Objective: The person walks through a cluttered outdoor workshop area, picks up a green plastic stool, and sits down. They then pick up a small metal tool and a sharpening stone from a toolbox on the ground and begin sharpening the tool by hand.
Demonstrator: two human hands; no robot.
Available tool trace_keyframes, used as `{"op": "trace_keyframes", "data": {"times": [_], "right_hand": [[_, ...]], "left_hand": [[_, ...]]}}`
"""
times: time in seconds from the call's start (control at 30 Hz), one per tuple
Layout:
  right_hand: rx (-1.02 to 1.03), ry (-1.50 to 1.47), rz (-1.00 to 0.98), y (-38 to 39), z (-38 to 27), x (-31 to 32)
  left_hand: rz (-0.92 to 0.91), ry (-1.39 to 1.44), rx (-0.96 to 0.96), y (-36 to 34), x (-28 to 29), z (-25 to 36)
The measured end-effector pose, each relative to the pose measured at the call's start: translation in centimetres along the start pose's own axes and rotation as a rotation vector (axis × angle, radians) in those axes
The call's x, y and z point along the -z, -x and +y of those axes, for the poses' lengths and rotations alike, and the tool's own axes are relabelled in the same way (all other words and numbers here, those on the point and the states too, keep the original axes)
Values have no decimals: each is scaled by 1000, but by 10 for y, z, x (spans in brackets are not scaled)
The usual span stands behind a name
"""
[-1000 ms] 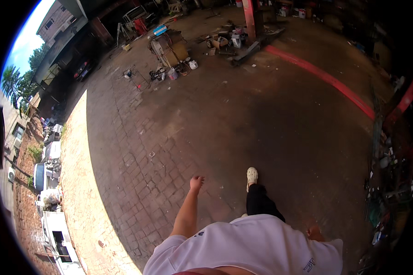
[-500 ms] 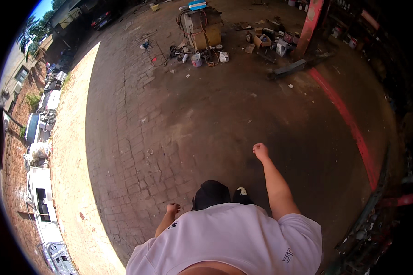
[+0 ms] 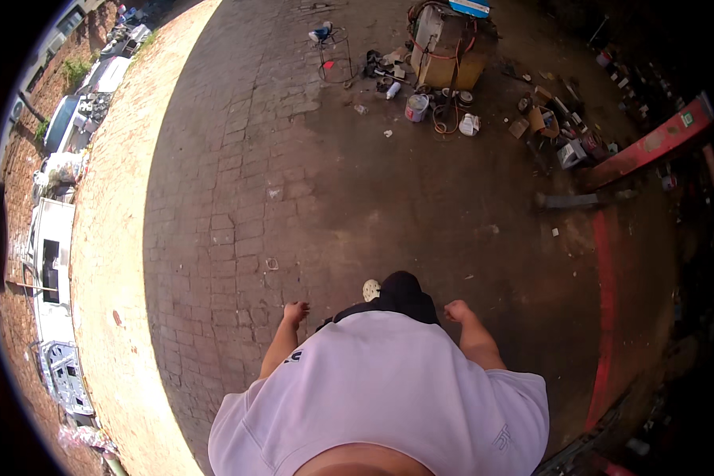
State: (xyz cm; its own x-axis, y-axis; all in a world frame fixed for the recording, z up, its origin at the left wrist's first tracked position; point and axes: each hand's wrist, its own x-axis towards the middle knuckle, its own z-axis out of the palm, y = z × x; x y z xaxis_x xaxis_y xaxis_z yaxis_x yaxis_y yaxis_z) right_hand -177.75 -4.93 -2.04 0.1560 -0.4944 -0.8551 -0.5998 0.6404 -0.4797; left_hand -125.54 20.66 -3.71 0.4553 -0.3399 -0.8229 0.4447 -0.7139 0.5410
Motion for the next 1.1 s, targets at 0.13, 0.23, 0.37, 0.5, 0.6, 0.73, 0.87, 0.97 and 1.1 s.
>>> {"op": "trace_keyframes", "data": {"times": [0.13,0.23,0.37,0.5,0.6,0.73,0.87,0.97,1.1], "right_hand": [[-460,-78,119,-32,72,46],[-624,-184,199,-40,-16,32],[-608,-210,309,-137,-184,42],[-205,-319,476,-344,-507,52],[238,-142,347,-428,-843,-47],[768,55,32,-461,-1208,-169],[1041,225,-223,-512,-1385,-296],[1040,463,-296,-553,-1451,-344],[354,461,-108,-655,-1391,-285]], "left_hand": [[-207,96,-228,-64,-31,233],[-112,32,-384,-139,-12,365],[-16,17,-351,-244,9,474],[0,-13,-61,-314,44,521],[-23,-9,45,-324,91,553],[125,439,131,-401,118,568],[81,806,379,-501,185,582],[180,590,326,-593,213,734],[167,227,161,-750,251,1038]]}}
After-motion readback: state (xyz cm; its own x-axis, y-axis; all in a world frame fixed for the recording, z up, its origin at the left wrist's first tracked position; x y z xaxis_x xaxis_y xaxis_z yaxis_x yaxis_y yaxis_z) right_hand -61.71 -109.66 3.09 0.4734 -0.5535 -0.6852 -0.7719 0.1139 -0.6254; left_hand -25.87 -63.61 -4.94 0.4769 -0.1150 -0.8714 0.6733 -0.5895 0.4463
